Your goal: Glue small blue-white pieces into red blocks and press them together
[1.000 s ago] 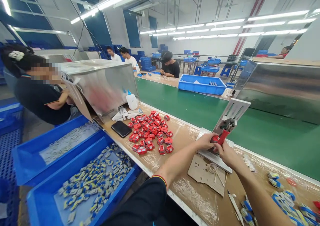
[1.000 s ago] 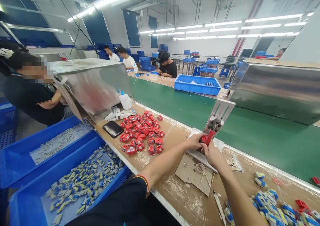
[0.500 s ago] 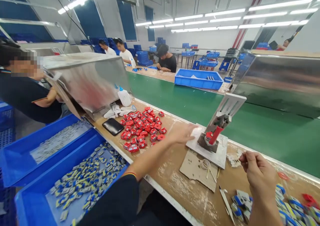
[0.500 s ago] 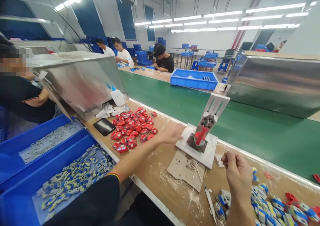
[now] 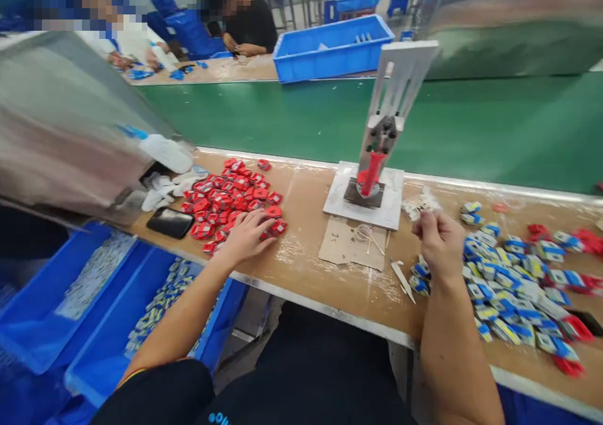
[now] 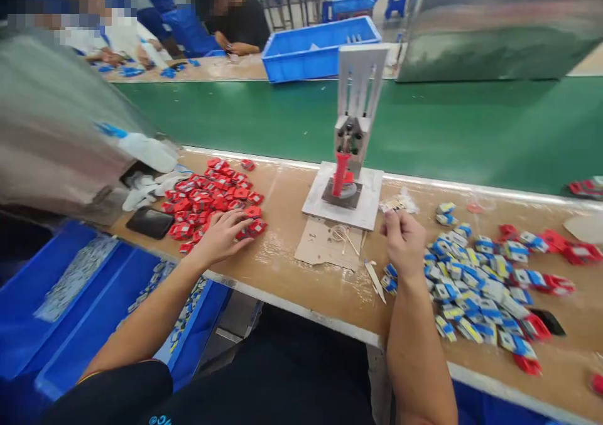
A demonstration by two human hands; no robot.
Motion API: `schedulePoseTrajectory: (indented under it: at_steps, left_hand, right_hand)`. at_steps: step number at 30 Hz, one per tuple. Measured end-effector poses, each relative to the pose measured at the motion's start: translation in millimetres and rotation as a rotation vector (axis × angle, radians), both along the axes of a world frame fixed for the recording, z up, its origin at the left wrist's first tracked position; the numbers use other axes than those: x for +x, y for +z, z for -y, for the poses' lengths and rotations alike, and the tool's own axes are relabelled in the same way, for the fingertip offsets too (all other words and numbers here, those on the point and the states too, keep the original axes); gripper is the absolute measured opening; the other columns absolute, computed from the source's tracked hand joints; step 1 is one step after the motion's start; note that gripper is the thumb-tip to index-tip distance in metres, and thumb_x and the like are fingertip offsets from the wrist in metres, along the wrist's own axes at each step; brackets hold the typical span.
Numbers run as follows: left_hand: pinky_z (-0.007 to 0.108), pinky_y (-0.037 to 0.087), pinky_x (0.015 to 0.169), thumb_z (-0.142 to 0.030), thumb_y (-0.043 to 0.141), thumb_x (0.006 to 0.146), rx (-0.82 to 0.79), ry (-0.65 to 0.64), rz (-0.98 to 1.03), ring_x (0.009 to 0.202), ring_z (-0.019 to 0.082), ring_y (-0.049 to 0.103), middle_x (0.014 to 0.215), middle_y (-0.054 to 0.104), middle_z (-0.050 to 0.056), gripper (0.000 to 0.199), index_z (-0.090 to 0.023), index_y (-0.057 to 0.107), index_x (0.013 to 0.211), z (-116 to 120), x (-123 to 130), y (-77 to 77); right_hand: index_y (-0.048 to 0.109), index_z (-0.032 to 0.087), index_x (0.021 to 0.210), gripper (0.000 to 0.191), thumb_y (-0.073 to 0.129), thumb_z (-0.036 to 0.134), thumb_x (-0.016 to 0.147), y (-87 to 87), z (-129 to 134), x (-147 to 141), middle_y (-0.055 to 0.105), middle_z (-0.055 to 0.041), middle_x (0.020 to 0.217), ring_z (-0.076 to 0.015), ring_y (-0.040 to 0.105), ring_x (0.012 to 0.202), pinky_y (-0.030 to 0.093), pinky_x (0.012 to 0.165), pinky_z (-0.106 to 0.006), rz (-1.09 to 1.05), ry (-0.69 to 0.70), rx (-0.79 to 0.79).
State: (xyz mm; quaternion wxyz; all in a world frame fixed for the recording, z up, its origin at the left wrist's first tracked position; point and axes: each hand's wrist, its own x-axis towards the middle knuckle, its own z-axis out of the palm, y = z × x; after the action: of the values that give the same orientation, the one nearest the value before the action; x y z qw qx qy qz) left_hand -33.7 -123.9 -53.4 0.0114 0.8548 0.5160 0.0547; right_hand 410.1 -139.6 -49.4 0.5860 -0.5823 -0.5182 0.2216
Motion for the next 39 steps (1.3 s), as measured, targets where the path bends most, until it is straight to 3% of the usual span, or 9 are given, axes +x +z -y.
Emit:
schedulePoseTrajectory:
  at_steps: [4, 7, 13, 16, 19, 24, 31, 34, 39]
  left_hand:
    - [0.055, 0.042, 0.111, -0.043, 0.075, 0.09, 0.186, 0.024, 0.083, 0.133, 0.041, 0.063, 0.128, 0.076, 0.018, 0.038, -0.02, 0.073, 0.121, 1.5, 14.4, -24.6]
    - [0.055, 0.042, 0.107, -0.04, 0.075, 0.092, 0.259, 0.04, 0.165, 0.125, 0.04, 0.069, 0.116, 0.08, 0.016, 0.026, -0.02, 0.073, 0.11, 7.5, 27.2, -36.9]
    - [0.045, 0.053, 0.096, -0.032, 0.079, 0.088, 0.26, 0.048, 0.57, 0.098, 0.027, 0.076, 0.104, 0.08, 0.008, 0.023, -0.023, 0.073, 0.109, 9.7, 60.2, -27.8]
    - [0.036, 0.06, 0.084, -0.037, 0.084, 0.084, 0.074, 0.058, 1.008, 0.089, 0.021, 0.075, 0.101, 0.076, 0.006, 0.033, -0.021, 0.072, 0.11, -7.2, 91.3, -16.5]
    - [0.031, 0.064, 0.081, -0.044, 0.093, 0.076, -0.184, -0.06, 1.349, 0.087, 0.018, 0.075, 0.102, 0.076, 0.005, 0.045, -0.022, 0.074, 0.109, -35.6, 132.8, -13.7]
    - [0.027, 0.064, 0.073, -0.047, 0.097, 0.072, -0.463, -0.134, 1.658, 0.084, 0.015, 0.075, 0.104, 0.078, 0.003, 0.049, -0.028, 0.075, 0.112, -71.8, 177.0, -25.7]
    - [0.031, 0.066, 0.081, -0.046, 0.096, 0.076, -0.331, -0.145, 1.577, 0.093, 0.019, 0.079, 0.106, 0.078, 0.006, 0.051, -0.025, 0.073, 0.116, -60.5, 172.5, -44.6]
    - [0.032, 0.066, 0.086, -0.043, 0.093, 0.08, -0.266, -0.188, 1.463, 0.095, 0.02, 0.079, 0.11, 0.079, 0.007, 0.046, -0.023, 0.073, 0.117, -49.5, 172.5, -40.5]
    - [0.034, 0.065, 0.095, -0.033, 0.09, 0.082, -0.187, -0.296, 1.253, 0.102, 0.021, 0.08, 0.112, 0.082, 0.009, 0.039, -0.02, 0.076, 0.116, -33.8, 177.0, -29.0]
  right_hand:
    - [0.064, 0.023, 0.098, 0.028, 0.067, 0.051, 0.094, -6.3, -2.4, 2.2, 0.069, -0.0028, 0.082, -0.0173, 0.062, 0.071, 0.047, 0.063, -0.031, 0.138, 0.046, 0.057]
    - [0.069, 0.024, 0.1, 0.016, 0.064, 0.039, 0.098, -5.9, 1.8, 0.1, 0.073, -0.0054, 0.091, -0.02, 0.066, 0.08, 0.051, 0.073, -0.034, 0.393, 0.213, -0.012]
    - [0.074, 0.025, 0.104, 0.014, 0.075, 0.035, 0.095, -6.5, 8.2, -8.5, 0.077, -0.007, 0.105, -0.0236, 0.07, 0.097, 0.052, 0.082, -0.034, 0.673, 0.531, -0.158]
    - [0.076, 0.026, 0.097, 0.009, 0.068, 0.029, 0.1, -13.6, 3.2, -13.5, 0.077, -0.0056, 0.098, -0.0223, 0.069, 0.096, 0.051, 0.082, -0.033, 0.708, 0.534, -0.132]
    - [0.076, 0.025, 0.093, 0.017, 0.063, 0.027, 0.103, -21.9, -3.4, -20.1, 0.078, -0.0058, 0.093, -0.0222, 0.066, 0.092, 0.05, 0.08, -0.033, 0.734, 0.449, -0.061]
    - [0.076, 0.024, 0.095, 0.021, 0.058, 0.024, 0.104, -30.4, -10.0, -34.5, 0.08, -0.0076, 0.092, -0.0235, 0.066, 0.09, 0.053, 0.08, -0.035, 0.748, 0.338, 0.026]
    - [0.075, 0.024, 0.091, 0.009, 0.069, 0.017, 0.093, -21.0, -3.0, -33.7, 0.08, -0.0036, 0.088, -0.0188, 0.067, 0.08, 0.054, 0.071, -0.031, 0.492, 0.375, -0.007]
    - [0.073, 0.024, 0.086, 0.006, 0.075, 0.023, 0.091, -6.1, 5.0, -25.6, 0.077, -0.0007, 0.08, -0.0145, 0.063, 0.066, 0.05, 0.062, -0.03, 0.268, 0.259, 0.091]
    - [0.065, 0.025, 0.08, 0.027, 0.085, 0.044, 0.086, 10.3, 14.6, -35.8, 0.072, 0.0011, 0.072, -0.0157, 0.07, 0.068, 0.055, 0.061, -0.031, -0.115, 0.082, 0.288]
